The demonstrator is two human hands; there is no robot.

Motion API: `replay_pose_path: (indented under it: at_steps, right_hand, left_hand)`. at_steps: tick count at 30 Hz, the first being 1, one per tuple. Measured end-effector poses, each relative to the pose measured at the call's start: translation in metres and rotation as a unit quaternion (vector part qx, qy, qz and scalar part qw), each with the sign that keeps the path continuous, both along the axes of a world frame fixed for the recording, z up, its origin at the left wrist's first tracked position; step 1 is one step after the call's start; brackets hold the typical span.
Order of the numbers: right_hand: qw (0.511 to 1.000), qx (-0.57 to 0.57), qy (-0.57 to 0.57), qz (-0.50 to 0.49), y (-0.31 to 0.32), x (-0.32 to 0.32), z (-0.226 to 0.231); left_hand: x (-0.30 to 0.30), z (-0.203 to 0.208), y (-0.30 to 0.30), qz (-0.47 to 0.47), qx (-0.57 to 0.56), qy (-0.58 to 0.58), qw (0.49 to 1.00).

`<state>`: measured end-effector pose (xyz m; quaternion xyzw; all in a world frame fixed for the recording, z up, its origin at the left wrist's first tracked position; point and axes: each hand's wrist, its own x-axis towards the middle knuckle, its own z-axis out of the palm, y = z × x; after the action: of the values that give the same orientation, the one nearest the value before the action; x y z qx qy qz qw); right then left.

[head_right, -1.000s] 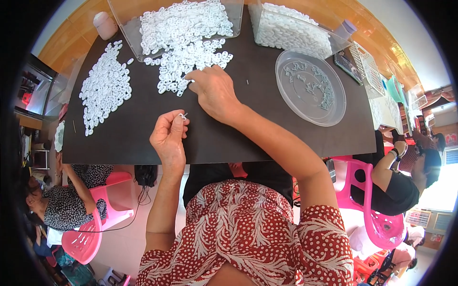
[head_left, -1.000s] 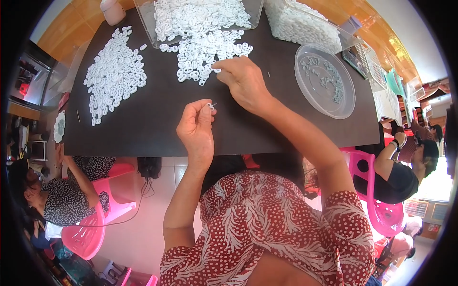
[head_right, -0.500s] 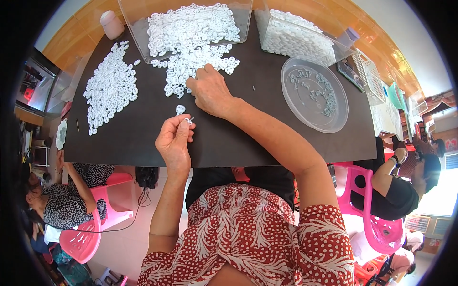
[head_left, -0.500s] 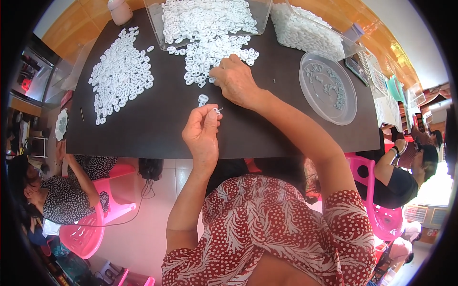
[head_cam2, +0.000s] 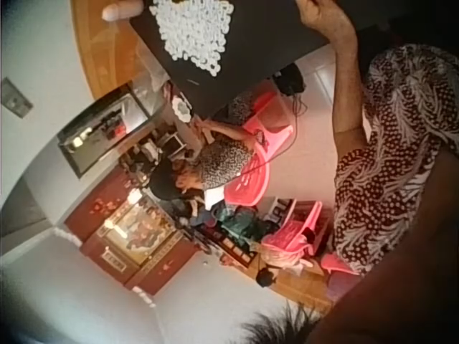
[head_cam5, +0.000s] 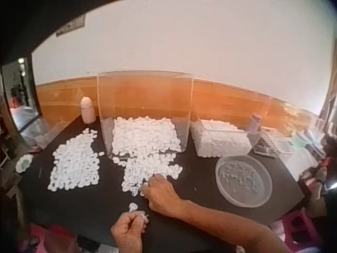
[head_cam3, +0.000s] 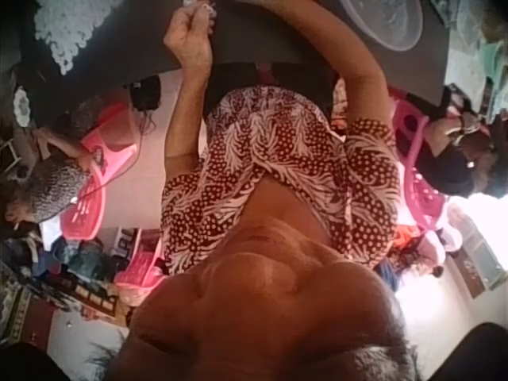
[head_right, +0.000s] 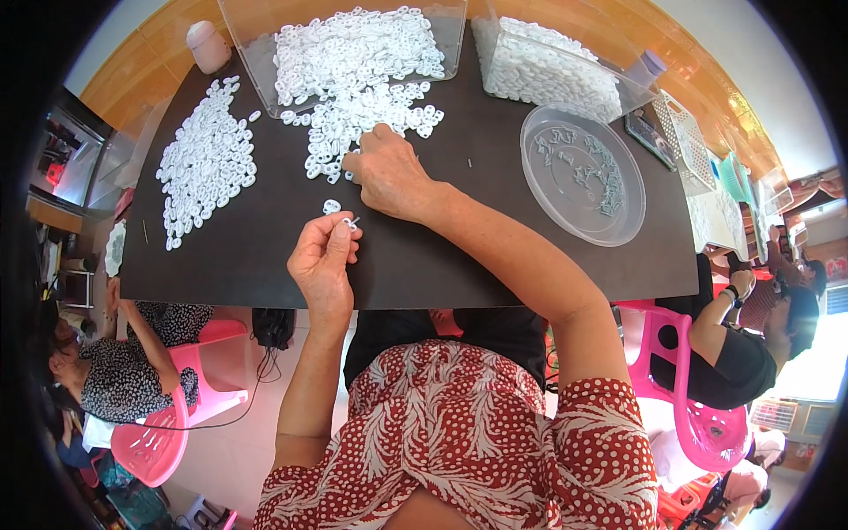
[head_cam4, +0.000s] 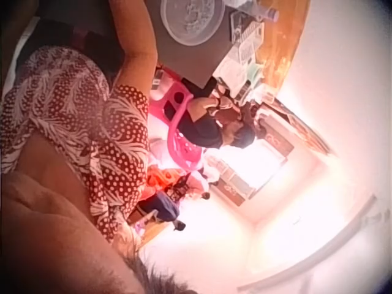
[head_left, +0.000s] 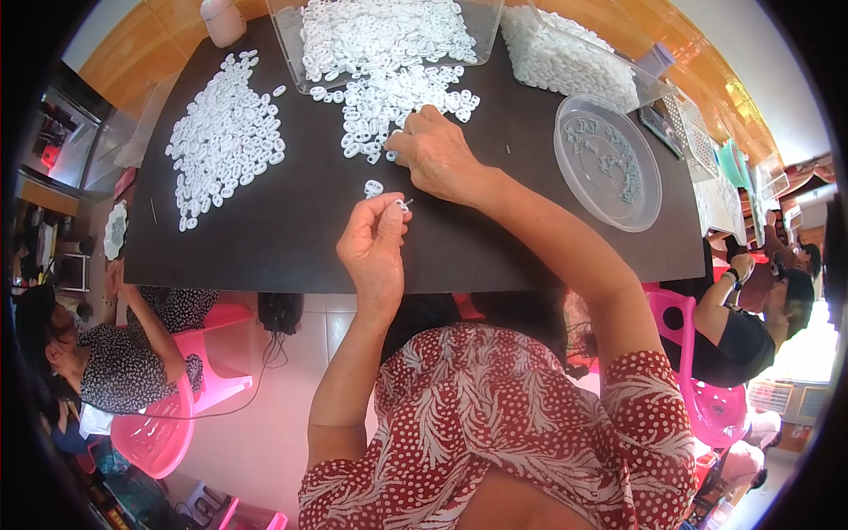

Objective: The recorder is manually assembling small white plastic components by inserting metal pins at a workshop table.

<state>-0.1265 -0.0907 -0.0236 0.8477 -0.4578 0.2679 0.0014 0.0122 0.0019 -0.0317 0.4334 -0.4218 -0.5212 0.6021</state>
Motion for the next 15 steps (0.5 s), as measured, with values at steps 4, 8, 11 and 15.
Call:
replay_pose_path:
  at_steps: [4, 8, 11, 15]
  right_hand:
    - [1.000, -0.011, 0.013, 0.008, 0.0010, 0.0006, 0.0028]
    - [0.999, -0.034, -0.028, 0.030, 0.0031, 0.0005, 0.0039]
    - [0.999, -0.020, -0.027, 0.021, 0.0059, -0.0013, 0.0032]
    - [0.999, 0.011, -0.047, 0.025, 0.0089, -0.0023, 0.0042]
  left_hand:
    - [-0.0005, 0.0001, -0.0001, 0.000, -0.002, 0.012, 1.000]
    - [-0.0003, -0.0014, -0.0007, 0.003, -0.005, 0.020, 1.000]
    - [-0.0002, -0.0015, -0.0005, 0.005, -0.011, 0.014, 1.000]
    - [-0.0001, -0.0008, -0.0002, 0.004, -0.016, 0.012, 1.000]
